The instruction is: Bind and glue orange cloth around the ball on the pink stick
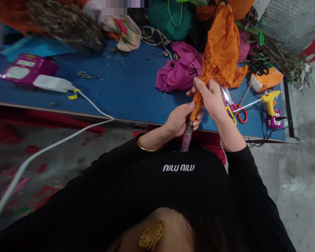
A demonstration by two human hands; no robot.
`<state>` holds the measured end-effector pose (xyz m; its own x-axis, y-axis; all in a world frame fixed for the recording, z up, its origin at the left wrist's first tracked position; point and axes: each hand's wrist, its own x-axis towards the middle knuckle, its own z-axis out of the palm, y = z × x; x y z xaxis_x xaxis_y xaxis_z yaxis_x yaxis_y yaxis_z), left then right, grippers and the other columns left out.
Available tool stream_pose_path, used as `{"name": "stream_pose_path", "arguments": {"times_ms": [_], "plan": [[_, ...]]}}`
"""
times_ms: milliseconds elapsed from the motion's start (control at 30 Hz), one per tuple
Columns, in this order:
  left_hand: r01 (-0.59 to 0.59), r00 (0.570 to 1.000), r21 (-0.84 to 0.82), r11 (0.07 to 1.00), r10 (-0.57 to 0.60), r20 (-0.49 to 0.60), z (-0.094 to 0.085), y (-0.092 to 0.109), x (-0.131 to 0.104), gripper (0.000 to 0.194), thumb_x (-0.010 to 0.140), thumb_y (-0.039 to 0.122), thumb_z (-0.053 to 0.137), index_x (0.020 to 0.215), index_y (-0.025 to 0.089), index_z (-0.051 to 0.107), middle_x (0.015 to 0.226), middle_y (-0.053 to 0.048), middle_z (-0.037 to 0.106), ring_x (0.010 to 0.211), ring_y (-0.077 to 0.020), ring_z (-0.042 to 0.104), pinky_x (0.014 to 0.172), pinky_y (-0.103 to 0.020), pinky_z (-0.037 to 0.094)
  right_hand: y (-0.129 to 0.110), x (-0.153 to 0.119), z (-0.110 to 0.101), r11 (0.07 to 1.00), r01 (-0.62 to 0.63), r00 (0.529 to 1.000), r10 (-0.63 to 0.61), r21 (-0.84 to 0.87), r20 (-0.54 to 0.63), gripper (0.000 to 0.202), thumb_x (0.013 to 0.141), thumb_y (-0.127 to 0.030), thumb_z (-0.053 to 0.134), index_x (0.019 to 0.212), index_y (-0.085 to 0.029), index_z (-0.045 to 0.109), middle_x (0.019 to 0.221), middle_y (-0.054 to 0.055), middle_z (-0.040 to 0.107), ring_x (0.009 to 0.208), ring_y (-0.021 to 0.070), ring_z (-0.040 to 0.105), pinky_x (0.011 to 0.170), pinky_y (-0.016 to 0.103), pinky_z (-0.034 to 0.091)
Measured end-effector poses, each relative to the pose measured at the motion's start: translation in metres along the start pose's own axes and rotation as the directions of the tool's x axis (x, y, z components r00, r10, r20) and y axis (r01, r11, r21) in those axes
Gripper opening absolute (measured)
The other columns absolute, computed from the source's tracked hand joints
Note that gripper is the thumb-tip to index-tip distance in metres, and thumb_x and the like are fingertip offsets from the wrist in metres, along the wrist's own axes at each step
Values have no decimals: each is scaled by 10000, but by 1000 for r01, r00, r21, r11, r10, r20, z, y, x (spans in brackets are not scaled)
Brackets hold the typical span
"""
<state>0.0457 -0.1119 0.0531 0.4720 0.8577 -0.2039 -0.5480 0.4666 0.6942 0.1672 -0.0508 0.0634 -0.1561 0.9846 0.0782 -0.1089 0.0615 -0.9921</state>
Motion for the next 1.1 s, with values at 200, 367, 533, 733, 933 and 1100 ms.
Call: {"name": "stream_pose_path", "arguments": {"times_ms": [200,367,533,733,933,1100], "plan": [[38,999,-6,999,-38,-27,-3,-5,-2,341,1013,492,650,893,186,560,614,83,483,415,-49,409,392,-160,381,5,-7,3,997,-57,998,55,47,43,553,842,-765,703,1005,-246,604,765,-37,613,777,119,727,427,157,410],[-15,1000,11,1000,15,-1,-5,-8,-1,367,1000,500,662,856,206,496,616,86,487,418,-50,419,387,-157,377,10,-10,9,998,-57,998,56,23,20,508,900,-747,641,996,-251,589,757,-41,577,768,115,698,552,193,513],[-51,998,44,998,52,-24,-5,-13,-1,373,994,474,675,835,225,448,624,93,489,419,-45,414,391,-147,363,15,-11,17,998,-48,995,50,29,-90,461,922,-715,629,907,-264,530,706,-59,515,689,108,646,583,221,536],[-72,997,83,994,75,-32,-6,-12,0,400,1017,477,630,771,210,463,626,81,470,424,-39,394,390,-153,355,7,-16,23,996,-53,992,61,73,-108,420,930,-674,644,929,-266,545,753,-52,591,707,100,655,648,236,573],[-109,994,104,989,107,16,-10,-16,0,457,974,544,670,733,209,473,622,76,456,436,-47,404,398,-167,367,7,-24,28,987,-112,985,125,111,-119,411,922,-649,672,940,-263,531,704,-73,551,667,86,625,649,228,572],[-108,994,238,965,111,-1,-16,-20,1,509,997,601,600,685,203,537,579,43,507,470,-85,473,501,-220,464,12,-27,30,984,-110,984,128,140,-126,410,904,-587,719,866,-270,463,667,-90,502,646,90,618,576,215,541]]}}
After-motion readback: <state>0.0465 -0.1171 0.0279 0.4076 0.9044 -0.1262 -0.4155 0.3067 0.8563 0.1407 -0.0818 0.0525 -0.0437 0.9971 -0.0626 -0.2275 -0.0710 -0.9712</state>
